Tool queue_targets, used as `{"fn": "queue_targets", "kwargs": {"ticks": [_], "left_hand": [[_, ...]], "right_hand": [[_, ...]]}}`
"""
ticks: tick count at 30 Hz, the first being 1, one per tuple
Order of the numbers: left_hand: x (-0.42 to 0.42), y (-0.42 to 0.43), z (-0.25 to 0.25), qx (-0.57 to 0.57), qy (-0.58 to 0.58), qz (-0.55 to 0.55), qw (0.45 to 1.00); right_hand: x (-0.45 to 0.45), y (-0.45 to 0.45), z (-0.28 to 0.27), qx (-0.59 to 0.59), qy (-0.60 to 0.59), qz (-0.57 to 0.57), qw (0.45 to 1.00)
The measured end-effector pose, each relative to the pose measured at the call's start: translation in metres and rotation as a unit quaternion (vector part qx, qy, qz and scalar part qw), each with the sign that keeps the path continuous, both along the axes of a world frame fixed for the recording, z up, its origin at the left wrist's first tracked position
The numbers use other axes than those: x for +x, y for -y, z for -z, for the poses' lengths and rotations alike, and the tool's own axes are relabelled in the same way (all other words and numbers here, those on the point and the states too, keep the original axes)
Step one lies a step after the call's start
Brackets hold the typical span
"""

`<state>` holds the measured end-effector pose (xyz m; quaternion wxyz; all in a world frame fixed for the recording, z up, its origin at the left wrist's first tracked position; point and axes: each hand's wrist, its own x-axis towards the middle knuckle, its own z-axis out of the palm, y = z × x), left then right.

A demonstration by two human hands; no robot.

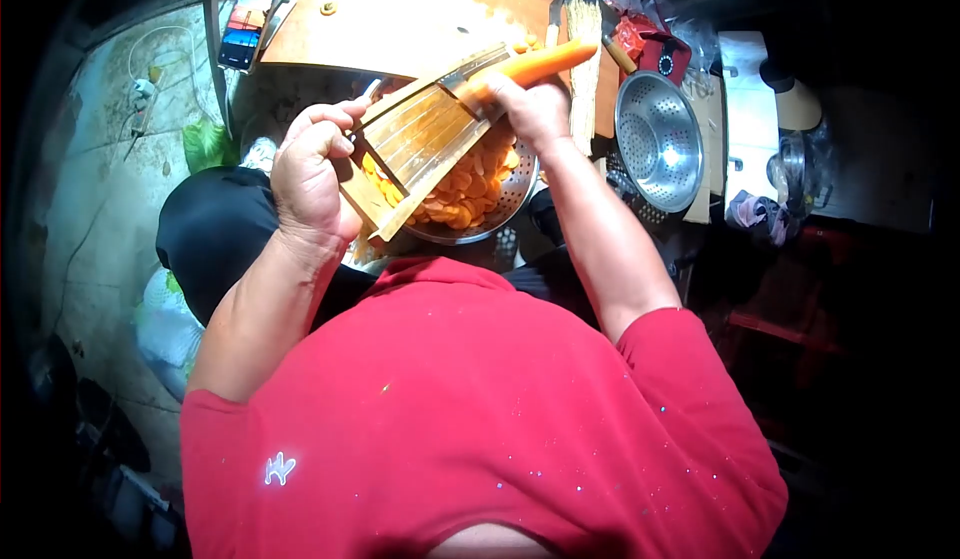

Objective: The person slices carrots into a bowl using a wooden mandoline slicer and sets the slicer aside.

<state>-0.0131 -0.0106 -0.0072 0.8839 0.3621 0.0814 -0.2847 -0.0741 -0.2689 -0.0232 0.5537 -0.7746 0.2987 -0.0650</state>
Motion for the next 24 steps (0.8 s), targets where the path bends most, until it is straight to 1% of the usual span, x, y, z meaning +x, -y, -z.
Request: {"fn": "queue_targets", "kwargs": {"ticks": [1,2,4,5,6,8,9,10,12,13,14,16,17,18,20,21,22,23,24], "left_hand": [[0.001,0.0,0.001,-0.004,-0.005,0.0,1.0],[0.0,0.0,0.002,-0.004,-0.01,-0.001,1.0],[0.0,-0.001,0.003,-0.016,-0.012,-0.001,1.0],[-0.001,-0.001,0.003,-0.011,-0.008,0.004,1.0],[0.0,-0.001,0.001,-0.011,-0.004,0.001,1.0],[-0.003,0.001,-0.006,-0.016,-0.019,-0.009,1.0],[-0.003,0.002,-0.008,-0.024,-0.021,-0.008,0.999],[-0.001,0.002,-0.009,-0.028,-0.019,-0.012,0.999],[-0.002,0.002,-0.009,-0.022,-0.023,-0.013,0.999],[-0.003,0.002,-0.008,-0.018,-0.025,-0.013,0.999],[-0.004,0.001,-0.006,-0.015,-0.028,-0.012,0.999],[-0.004,0.0,-0.006,-0.012,-0.016,-0.003,1.0],[-0.003,0.0,-0.006,-0.012,-0.013,-0.004,1.0],[-0.003,0.001,-0.005,-0.008,-0.009,-0.006,1.0],[-0.004,0.001,-0.006,-0.006,-0.005,-0.006,1.0],[-0.004,0.001,-0.008,-0.014,-0.007,-0.011,1.0],[-0.003,0.001,-0.009,-0.021,-0.012,-0.016,1.0],[-0.003,0.0,-0.009,-0.013,-0.015,-0.014,1.0],[-0.003,0.0,-0.006,-0.013,-0.018,-0.015,1.0]], "right_hand": [[-0.004,-0.015,-0.005,-0.01,0.013,-0.026,1.0],[-0.008,-0.037,-0.018,-0.035,0.075,-0.067,0.994],[-0.013,-0.055,-0.028,-0.136,0.166,-0.147,0.966],[-0.011,-0.047,-0.024,-0.117,0.089,-0.098,0.984],[-0.001,-0.037,-0.013,0.006,0.084,-0.027,0.996],[0.003,-0.013,-0.016,0.067,0.009,0.019,0.998],[0.006,-0.014,-0.015,0.07,0.0,0.065,0.995],[0.007,-0.016,-0.015,0.066,0.002,0.062,0.996],[-0.004,-0.04,-0.026,-0.011,0.039,-0.03,0.999],[-0.011,-0.052,-0.025,-0.101,0.137,-0.099,0.98],[-0.014,-0.068,-0.034,-0.127,0.199,-0.103,0.966],[-0.012,-0.048,-0.017,-0.03,0.068,-0.045,0.996],[-0.005,-0.033,-0.009,-0.005,0.076,-0.04,0.996],[0.002,-0.019,-0.006,-0.042,-0.038,0.007,0.998],[0.004,-0.01,-0.001,0.068,-0.006,0.073,0.995],[0.005,-0.009,-0.002,0.034,-0.064,0.024,0.997],[-0.001,-0.013,-0.001,0.035,-0.027,-0.011,0.999],[-0.008,-0.033,-0.013,-0.02,0.05,-0.062,0.997],[-0.013,-0.053,-0.023,-0.075,0.126,-0.112,0.983]]}}
